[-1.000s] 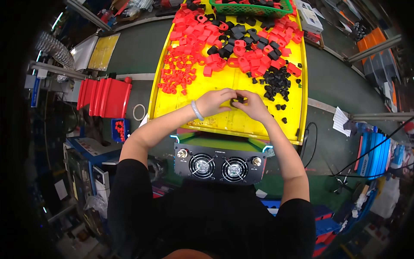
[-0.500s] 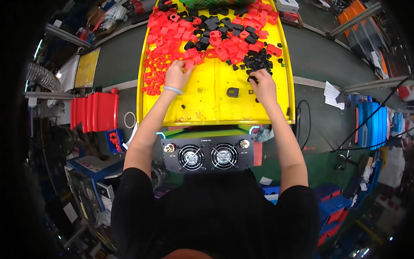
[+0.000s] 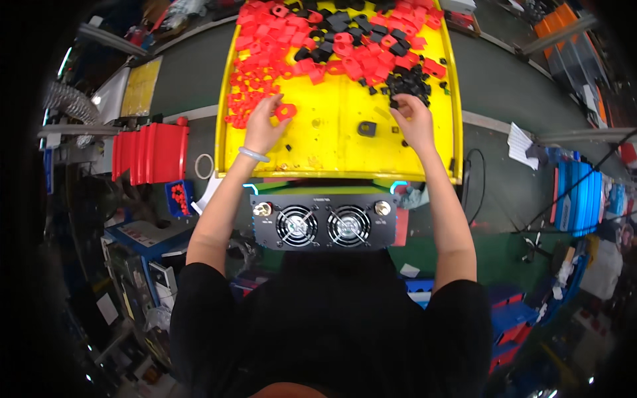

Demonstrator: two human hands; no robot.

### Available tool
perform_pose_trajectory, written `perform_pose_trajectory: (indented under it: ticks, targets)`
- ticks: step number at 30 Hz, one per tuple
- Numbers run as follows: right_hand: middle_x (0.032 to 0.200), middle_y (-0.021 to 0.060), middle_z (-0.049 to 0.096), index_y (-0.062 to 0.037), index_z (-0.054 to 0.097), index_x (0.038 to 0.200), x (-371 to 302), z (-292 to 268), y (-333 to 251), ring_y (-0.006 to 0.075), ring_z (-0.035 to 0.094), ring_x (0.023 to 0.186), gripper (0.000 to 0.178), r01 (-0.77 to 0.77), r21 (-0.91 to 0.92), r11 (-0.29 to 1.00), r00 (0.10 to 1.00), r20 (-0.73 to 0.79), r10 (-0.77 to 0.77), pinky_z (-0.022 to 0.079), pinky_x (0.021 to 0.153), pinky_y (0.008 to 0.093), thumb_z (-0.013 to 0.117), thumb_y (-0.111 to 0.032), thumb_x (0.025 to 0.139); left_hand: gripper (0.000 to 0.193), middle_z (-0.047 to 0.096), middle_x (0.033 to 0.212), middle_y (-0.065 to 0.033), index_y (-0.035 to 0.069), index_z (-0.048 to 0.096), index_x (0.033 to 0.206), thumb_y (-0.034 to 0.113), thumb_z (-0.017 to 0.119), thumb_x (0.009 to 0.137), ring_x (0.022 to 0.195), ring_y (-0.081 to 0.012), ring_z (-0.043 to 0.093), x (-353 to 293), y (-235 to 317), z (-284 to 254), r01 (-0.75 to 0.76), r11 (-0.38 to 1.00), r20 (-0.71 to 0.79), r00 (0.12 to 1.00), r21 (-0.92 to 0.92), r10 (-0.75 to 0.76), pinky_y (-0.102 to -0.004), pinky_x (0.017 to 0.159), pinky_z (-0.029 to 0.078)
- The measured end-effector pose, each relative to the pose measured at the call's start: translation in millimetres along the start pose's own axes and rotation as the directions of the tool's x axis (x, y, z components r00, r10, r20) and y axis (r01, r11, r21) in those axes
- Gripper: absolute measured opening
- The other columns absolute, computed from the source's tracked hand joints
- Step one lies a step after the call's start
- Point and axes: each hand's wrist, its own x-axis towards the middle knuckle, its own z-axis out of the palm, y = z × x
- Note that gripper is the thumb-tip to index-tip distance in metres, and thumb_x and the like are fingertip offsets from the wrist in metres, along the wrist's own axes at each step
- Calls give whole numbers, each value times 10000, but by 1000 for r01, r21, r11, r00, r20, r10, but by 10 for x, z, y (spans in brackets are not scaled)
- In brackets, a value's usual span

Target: The person assembles an electronic device by fitting a fan module into a blue metal housing, installing protective plastic caps, and securing components with an electric screwdriver.

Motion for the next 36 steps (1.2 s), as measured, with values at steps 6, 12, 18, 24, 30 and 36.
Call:
perform_pose_trajectory:
  ticks: [6, 12, 18, 24, 30, 36]
  targets:
    - [952, 69, 601, -6, 628, 1031, -197, 229, -185, 122, 622, 817, 240, -136, 316, 939, 986, 136, 98, 519, 698, 221, 627, 23, 792, 306, 600, 1021, -135, 16, 639, 987, 35, 686, 685, 976, -304, 563, -128, -198, -111, -198, 964, 189, 968, 179, 164, -355, 876, 452]
    - [879, 90, 646, -58, 655, 929, -335, 407, -208, 251, 614, 837, 232, 252, -128, 959, 966, 90, -242, 472, 737, 328, 682, -40, 699, 352, 601, 1038, -128, 50, 628, 1048, 79, 683, 702, 1011, -310, 548, -262, -149, -150, -113, 988, 154, 983, 106, 96, -386, 913, 425]
    - [947, 98, 628, -51, 641, 944, -416, 379, -243, 276, 595, 899, 229, 272, -231, 934, 962, 62, -265, 481, 773, 332, 669, -28, 718, 207, 611, 972, -121, 43, 646, 973, 103, 648, 775, 925, -284, 592, -363, -463, -419, 136, 984, -234, 966, 116, -106, -347, 806, 472]
    - [1051, 92, 610, -58, 633, 1007, -460, 352, -230, 275, 588, 958, 271, 375, -254, 892, 926, 143, -349, 481, 808, 334, 668, -46, 739, 195, 607, 927, -110, 29, 657, 882, 168, 692, 750, 857, -278, 599, -461, -462, -382, 134, 969, -194, 976, 208, -94, -345, 741, 484]
    - [1070, 97, 601, -66, 631, 1025, -469, 396, -252, 276, 582, 972, 278, 355, -269, 895, 934, 134, -330, 479, 815, 340, 666, -69, 749, 264, 605, 905, -163, 12, 644, 817, 268, 677, 764, 832, -314, 599, -263, -337, -190, 256, 904, -112, 966, 343, -231, -401, 729, 482]
    - [1059, 93, 600, -78, 634, 1023, -453, 403, -218, 274, 577, 970, 275, 366, -304, 880, 931, 120, -346, 475, 811, 342, 666, -79, 750, 190, 627, 838, -151, 16, 631, 818, 193, 665, 757, 774, -328, 608, -339, -347, -211, 244, 902, -3, 966, 355, -260, -410, 701, 488]
